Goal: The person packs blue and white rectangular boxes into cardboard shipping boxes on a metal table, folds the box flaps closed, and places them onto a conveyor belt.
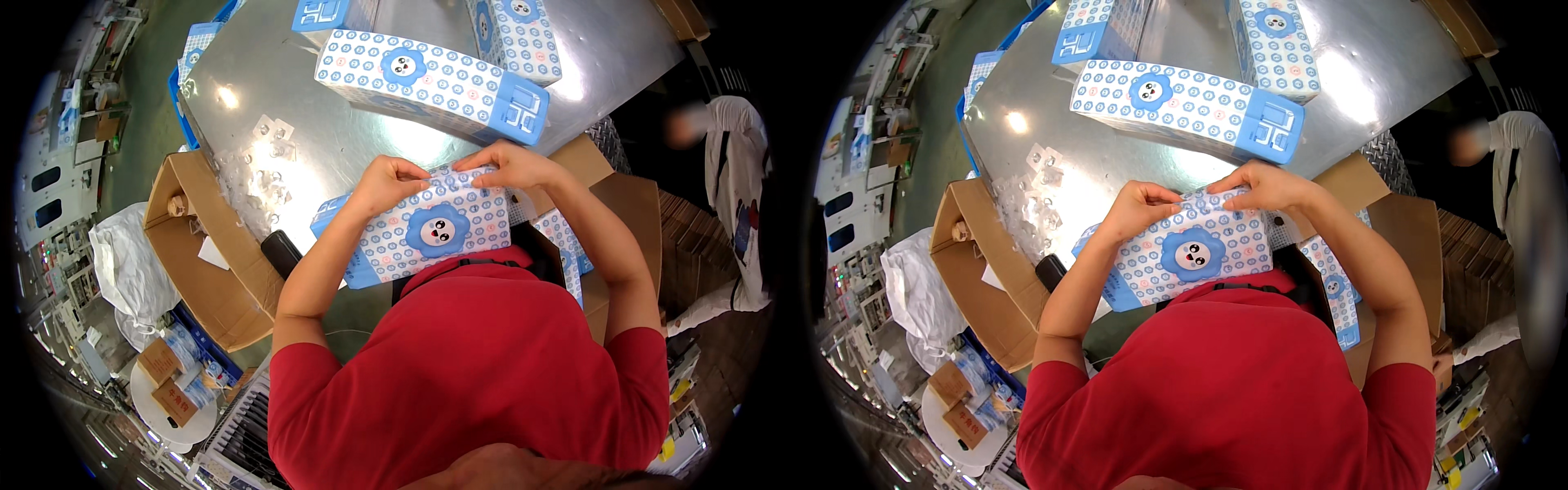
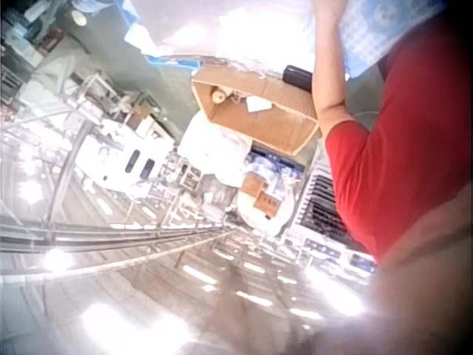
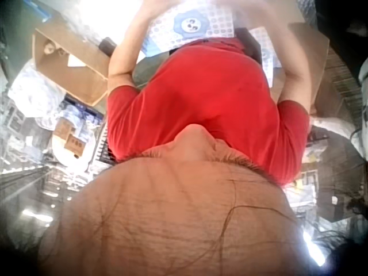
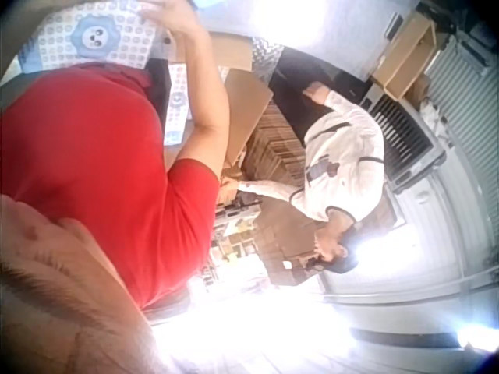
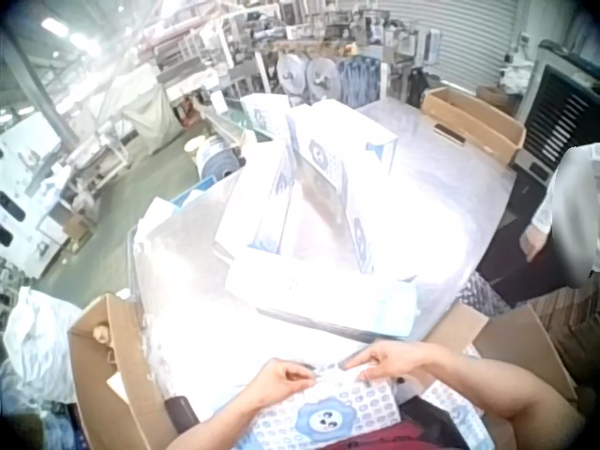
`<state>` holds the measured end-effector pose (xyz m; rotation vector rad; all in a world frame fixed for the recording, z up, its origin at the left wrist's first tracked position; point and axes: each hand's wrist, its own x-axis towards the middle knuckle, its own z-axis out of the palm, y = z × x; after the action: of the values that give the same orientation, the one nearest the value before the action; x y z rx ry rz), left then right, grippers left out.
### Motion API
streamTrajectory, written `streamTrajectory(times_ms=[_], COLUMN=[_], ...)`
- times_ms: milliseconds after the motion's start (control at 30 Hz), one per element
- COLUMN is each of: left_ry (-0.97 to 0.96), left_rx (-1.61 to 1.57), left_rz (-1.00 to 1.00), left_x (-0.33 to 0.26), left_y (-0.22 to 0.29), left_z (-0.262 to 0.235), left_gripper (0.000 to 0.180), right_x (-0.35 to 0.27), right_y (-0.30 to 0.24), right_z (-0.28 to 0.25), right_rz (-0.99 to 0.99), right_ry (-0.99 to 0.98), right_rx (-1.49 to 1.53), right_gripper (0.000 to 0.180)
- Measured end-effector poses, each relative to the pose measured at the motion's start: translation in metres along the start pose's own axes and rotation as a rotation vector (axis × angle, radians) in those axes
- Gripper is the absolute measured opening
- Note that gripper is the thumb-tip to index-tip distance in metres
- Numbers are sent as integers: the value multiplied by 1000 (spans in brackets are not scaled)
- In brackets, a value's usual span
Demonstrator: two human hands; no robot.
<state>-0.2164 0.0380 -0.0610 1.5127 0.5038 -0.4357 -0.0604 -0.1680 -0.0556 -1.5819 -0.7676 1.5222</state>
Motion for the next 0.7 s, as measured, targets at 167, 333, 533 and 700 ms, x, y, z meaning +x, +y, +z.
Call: streamTrajectory(times_ms=[167,333,533,700], left_ry=[36,142,59,-4], left_rx=[108,508,500,427], left_rz=[23,172,137,150], left_x=[-3,-4,4,9], left_y=[2,16,11,0], left_z=[4,27,32,28], left_gripper=[18,28,27,24], right_x=[2,-2,-1,1], right_y=[5,-1,5,11], right_z=[1,0,0,-1], right_rz=[-32,-54,16,2], right_ry=[20,7,7,-4], right_rx=[37,-13,3,24], right_gripper=[30,28,28,29])
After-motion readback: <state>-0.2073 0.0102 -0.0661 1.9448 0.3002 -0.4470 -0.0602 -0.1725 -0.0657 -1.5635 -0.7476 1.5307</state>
